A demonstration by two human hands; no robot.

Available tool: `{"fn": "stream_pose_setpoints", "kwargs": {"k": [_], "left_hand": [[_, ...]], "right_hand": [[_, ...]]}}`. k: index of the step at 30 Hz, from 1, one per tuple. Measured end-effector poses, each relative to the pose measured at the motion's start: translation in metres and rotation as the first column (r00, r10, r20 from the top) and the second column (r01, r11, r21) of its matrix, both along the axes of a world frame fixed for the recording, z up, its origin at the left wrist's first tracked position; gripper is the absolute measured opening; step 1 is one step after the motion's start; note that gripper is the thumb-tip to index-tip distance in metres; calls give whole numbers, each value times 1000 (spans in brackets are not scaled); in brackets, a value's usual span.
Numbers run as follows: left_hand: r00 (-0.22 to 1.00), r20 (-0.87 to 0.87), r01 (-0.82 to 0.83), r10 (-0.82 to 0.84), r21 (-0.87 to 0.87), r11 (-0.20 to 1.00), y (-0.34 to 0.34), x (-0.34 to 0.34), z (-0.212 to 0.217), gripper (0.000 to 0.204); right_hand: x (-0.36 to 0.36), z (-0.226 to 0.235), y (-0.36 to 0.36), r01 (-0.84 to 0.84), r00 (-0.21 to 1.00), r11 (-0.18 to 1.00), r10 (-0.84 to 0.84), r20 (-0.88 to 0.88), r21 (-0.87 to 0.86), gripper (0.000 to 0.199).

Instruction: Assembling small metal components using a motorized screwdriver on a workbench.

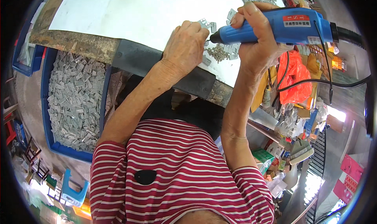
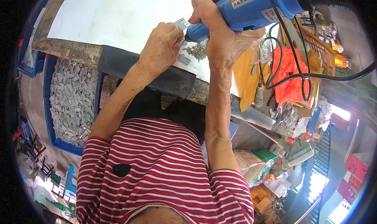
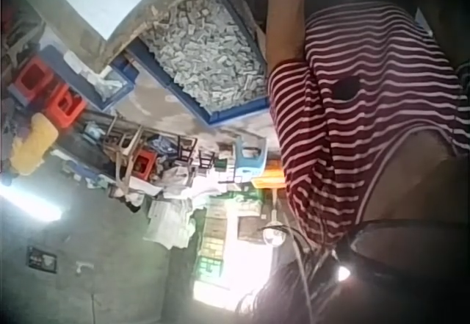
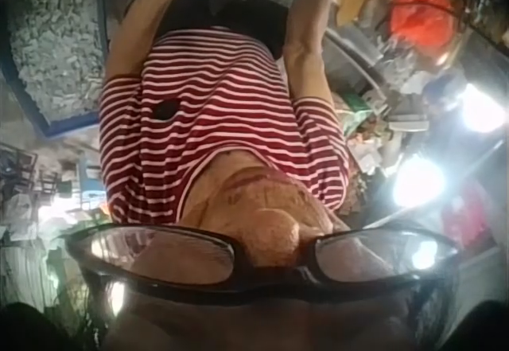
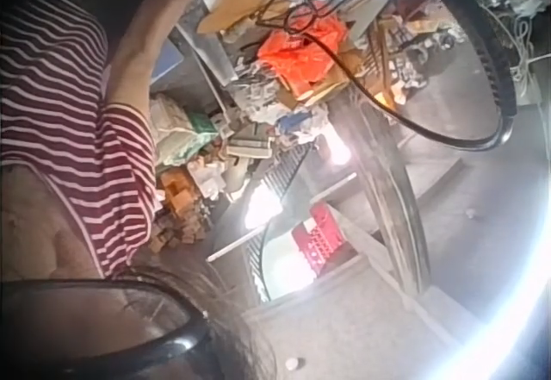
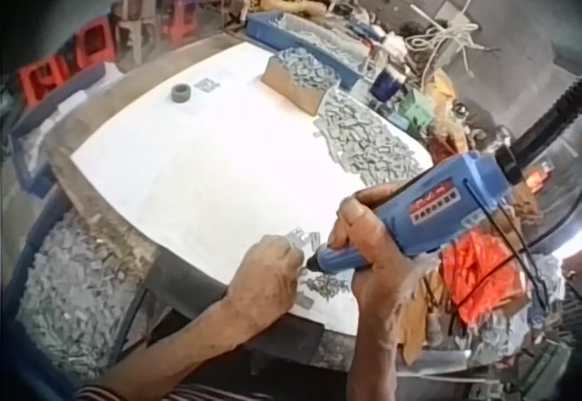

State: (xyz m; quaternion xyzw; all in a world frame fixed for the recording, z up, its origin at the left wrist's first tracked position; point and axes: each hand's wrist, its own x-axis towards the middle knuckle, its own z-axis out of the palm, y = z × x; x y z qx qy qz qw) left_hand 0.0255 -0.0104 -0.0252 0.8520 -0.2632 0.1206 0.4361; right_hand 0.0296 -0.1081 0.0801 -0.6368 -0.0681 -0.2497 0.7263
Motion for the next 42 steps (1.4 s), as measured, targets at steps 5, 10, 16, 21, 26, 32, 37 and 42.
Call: {"fn": "stream_pose_setpoints", "kwargs": {"k": [5,10,16,21,26,32,37,42], "left_hand": [[1000,11,-2,2,32,999,1,0,1,9],[1000,3,8,-8,11,1000,1,0,-1,11],[999,-21,37,-38,-78,996,-1,2,-5,11],[998,-35,47,-51,-97,994,0,4,-5,11],[999,-36,31,-33,-49,998,1,3,2,11],[999,-30,44,-43,13,999,1,3,3,11],[998,-33,53,-52,12,999,1,3,2,8],[999,-35,36,-36,-2,999,0,2,2,8]], "right_hand": [[3,-1,-1,-32,999,997,33,17,-65,12],[3,1,6,-12,999,993,17,37,-115,12],[4,1,14,33,997,968,-16,71,-248,8],[3,-3,11,156,976,852,-56,210,-500,9],[5,-2,4,-89,993,969,105,54,-231,7],[-1,-2,7,-85,995,982,91,28,-167,3],[9,-6,-8,190,882,603,241,404,-774,7],[5,-11,-3,-103,940,900,227,253,-424,9]]}}
